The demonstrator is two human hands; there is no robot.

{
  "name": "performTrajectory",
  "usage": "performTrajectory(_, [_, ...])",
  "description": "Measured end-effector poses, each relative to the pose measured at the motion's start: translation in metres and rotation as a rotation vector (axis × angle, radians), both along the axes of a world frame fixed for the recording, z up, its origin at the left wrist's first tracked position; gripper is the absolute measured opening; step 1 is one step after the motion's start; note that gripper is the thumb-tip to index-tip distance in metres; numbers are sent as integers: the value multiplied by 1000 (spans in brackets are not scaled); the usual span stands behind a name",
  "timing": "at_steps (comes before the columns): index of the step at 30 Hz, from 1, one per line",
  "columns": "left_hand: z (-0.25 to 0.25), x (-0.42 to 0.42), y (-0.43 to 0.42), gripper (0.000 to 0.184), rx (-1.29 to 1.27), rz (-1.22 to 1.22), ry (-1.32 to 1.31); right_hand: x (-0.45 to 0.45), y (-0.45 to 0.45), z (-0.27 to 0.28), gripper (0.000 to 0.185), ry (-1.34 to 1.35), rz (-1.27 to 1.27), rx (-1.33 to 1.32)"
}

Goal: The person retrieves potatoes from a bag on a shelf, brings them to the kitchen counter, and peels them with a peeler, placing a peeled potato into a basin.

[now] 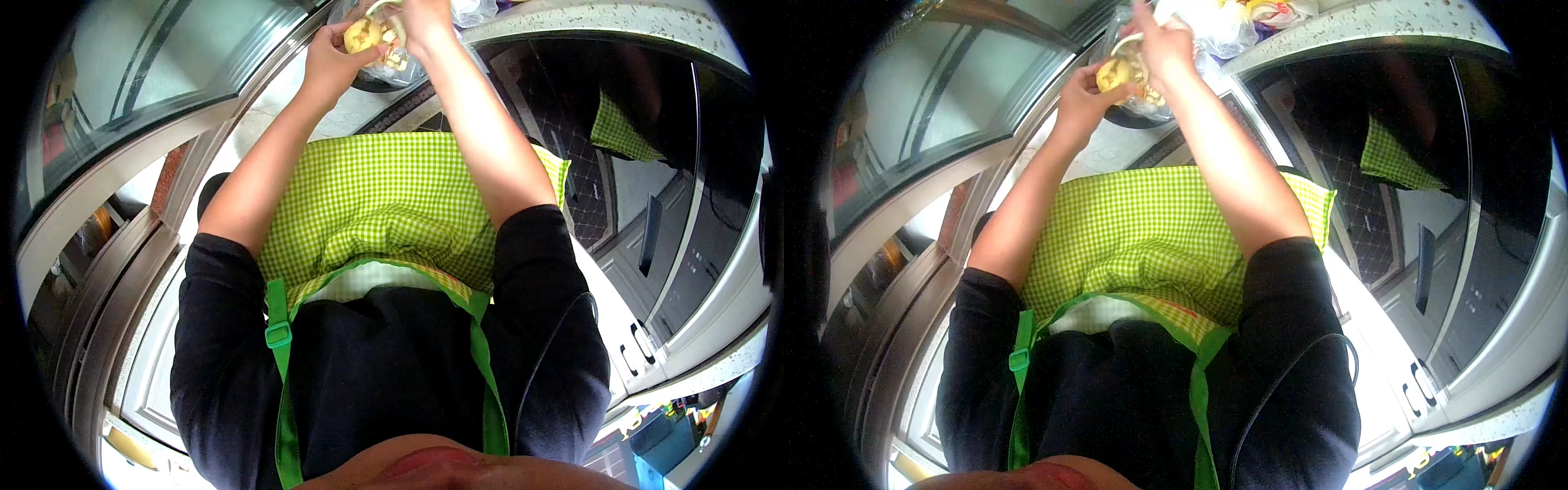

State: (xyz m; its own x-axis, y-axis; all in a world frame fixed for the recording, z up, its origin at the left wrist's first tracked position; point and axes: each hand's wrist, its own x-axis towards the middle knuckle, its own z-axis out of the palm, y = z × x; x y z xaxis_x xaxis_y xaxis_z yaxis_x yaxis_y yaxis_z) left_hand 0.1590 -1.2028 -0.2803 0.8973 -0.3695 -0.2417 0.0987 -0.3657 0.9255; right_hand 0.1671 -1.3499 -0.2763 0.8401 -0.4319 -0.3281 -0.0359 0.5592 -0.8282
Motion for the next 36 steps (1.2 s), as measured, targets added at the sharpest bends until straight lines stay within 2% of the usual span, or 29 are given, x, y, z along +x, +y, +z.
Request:
performTrajectory(2, [2, 4, -1, 60, 31, 45, 163, -2, 13, -2, 37, 41, 36, -75])
performTrajectory(4, [-2, 5, 1, 58, 26, 21, 169, -2, 21, -7, 38, -35, 150, -343])
performTrajectory(5, [-4, 5, 1, 55, 20, -2, 174, -4, 19, -9, 38, 63, 211, -353])
performTrajectory(14, [17, -1, -1, 49, 204, -20, 137, -8, 23, -7, 37, 84, 343, -345])
performTrajectory(18, [2, -1, 2, 51, 193, -7, 105, -7, 21, -8, 33, -34, 203, -461])
performTrajectory(20, [-3, 0, 3, 67, 91, -16, 80, -5, 17, -9, 29, 53, 46, -185])
performTrajectory(21, [-3, -2, 3, 67, 91, -17, 80, -3, 15, -10, 26, 17, -5, 28])
performTrajectory(24, [-2, -6, 0, 64, -36, -20, 45, 0, 11, -12, 29, 38, -60, 165])
performTrajectory(25, [1, -7, -2, 63, -98, -15, 51, -1, 5, -11, 37, 25, 31, 235])
performTrajectory(26, [4, -8, -2, 63, -160, -10, 58, -1, 2, -11, 37, 25, 29, 235])
performTrajectory(28, [6, -8, -2, 62, -135, -47, 34, 1, -3, 1, 35, 190, -40, 443])
performTrajectory(29, [7, -8, -2, 61, -113, -81, 11, 5, -5, -19, 35, 112, -8, 361])
performTrajectory(30, [9, -8, -2, 61, -114, -82, 12, 4, -6, -14, 35, 112, -9, 360])
performTrajectory(32, [11, -10, -3, 62, -141, -129, -62, 1, -10, -5, 37, 143, -48, 458])
performTrajectory(35, [12, -14, -8, 63, -192, -152, -136, 7, -17, -40, 40, 168, -85, 546])
performTrajectory(36, [10, -12, -7, 63, -192, -150, -137, 5, -18, -28, 40, 168, -83, 546])
